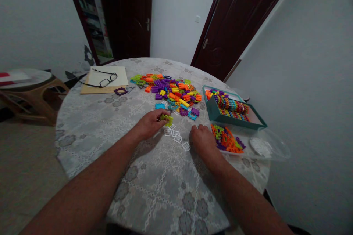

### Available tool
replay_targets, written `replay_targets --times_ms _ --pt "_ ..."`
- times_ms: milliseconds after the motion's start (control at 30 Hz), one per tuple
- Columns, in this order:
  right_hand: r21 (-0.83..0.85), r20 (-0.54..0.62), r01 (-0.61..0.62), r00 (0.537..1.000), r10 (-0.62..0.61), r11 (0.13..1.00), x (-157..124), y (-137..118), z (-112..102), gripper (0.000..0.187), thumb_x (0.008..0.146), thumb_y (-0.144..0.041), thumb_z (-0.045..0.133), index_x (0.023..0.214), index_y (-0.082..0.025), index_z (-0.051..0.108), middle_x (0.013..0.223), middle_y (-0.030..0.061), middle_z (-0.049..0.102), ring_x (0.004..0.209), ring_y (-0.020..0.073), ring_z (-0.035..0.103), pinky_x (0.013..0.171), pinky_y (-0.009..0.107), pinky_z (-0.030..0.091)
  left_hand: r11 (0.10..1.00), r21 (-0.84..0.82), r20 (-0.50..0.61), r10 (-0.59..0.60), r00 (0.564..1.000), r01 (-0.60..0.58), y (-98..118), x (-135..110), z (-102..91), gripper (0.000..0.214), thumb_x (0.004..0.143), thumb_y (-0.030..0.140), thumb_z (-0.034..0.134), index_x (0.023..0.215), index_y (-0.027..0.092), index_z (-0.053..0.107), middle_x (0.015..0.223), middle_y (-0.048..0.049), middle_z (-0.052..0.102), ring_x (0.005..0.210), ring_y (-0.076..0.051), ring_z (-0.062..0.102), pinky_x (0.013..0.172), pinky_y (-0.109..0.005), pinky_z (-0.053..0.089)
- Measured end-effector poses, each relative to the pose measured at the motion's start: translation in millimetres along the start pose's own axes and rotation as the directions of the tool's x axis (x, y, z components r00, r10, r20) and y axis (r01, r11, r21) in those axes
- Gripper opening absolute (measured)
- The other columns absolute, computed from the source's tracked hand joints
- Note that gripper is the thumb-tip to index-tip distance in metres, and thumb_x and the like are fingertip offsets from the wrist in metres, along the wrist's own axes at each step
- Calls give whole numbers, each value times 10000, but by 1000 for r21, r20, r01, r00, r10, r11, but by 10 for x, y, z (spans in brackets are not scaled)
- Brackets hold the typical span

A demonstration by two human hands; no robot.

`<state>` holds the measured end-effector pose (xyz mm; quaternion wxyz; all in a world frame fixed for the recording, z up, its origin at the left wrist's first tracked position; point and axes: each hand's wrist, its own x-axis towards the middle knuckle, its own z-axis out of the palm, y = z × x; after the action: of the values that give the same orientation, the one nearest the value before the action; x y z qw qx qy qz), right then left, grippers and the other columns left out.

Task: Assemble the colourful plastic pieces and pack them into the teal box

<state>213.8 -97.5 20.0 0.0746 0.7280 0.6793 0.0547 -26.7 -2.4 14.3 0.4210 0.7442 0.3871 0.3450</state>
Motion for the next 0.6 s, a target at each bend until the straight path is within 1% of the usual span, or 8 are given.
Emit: replay_targets --times_ms 100,200,233,300,400,433,500,600 --pt "36 -25 6 1000 -5 999 3 -17 -11 296 1009 -69 477 1176 -139 711 1116 185 706 1068 310 683 844 345 489 1000 23 87 14 996 -16 15 -26 53 163 828 295 650 960 240 727 903 -24 761 863 -220 688 795 -345 559" --pt "224 -121 112 989 -86 968 25 -10 -25 323 985 -92 522 1256 -167 679 1168 148 698 1084 266 668 892 318 486 996 65 136 51 989 -60 14 -47 95 106 865 290 654 913 243 736 869 -22 743 823 -207 672 771 -335 544" --pt "322 -163 164 980 -115 933 39 -6 -32 342 972 -100 531 1275 -175 670 1176 129 701 1086 247 665 910 307 484 994 76 139 74 988 -85 7 -50 108 97 871 277 655 904 246 741 878 -28 743 834 -210 675 779 -340 543" --pt "527 -226 244 964 -143 814 77 -2 -41 356 952 -116 523 1268 -187 671 1121 82 717 1031 210 668 906 284 485 986 102 140 118 983 -133 -14 -54 134 91 876 248 661 895 252 750 907 -40 746 872 -218 683 808 -353 540" --pt "761 -205 253 967 -148 597 152 -5 -28 323 928 -169 512 1190 -187 700 901 10 695 838 176 649 776 260 489 970 152 154 168 974 -192 -35 -59 174 108 872 204 659 902 254 750 932 -38 747 885 -214 682 843 -360 526" --pt "807 -185 240 970 -155 539 179 -8 -18 320 919 -191 517 1176 -185 708 856 -5 677 794 169 635 735 255 482 964 171 154 176 972 -202 -34 -63 186 113 869 190 657 908 250 744 932 -33 746 881 -210 678 849 -358 518" --pt "859 -158 221 972 -172 462 229 -18 1 327 895 -216 526 1149 -182 729 834 -14 670 764 161 622 696 248 473 957 212 146 172 974 -200 -19 -75 209 113 861 169 659 916 242 725 919 -23 740 868 -203 667 840 -347 499" --pt "891 -134 205 971 -198 406 288 -44 1 353 869 -222 520 1126 -187 759 852 -8 705 747 156 622 672 246 468 950 260 127 144 981 -173 7 -93 234 91 861 168 668 918 237 686 880 -7 719 828 -195 646 791 -328 467"
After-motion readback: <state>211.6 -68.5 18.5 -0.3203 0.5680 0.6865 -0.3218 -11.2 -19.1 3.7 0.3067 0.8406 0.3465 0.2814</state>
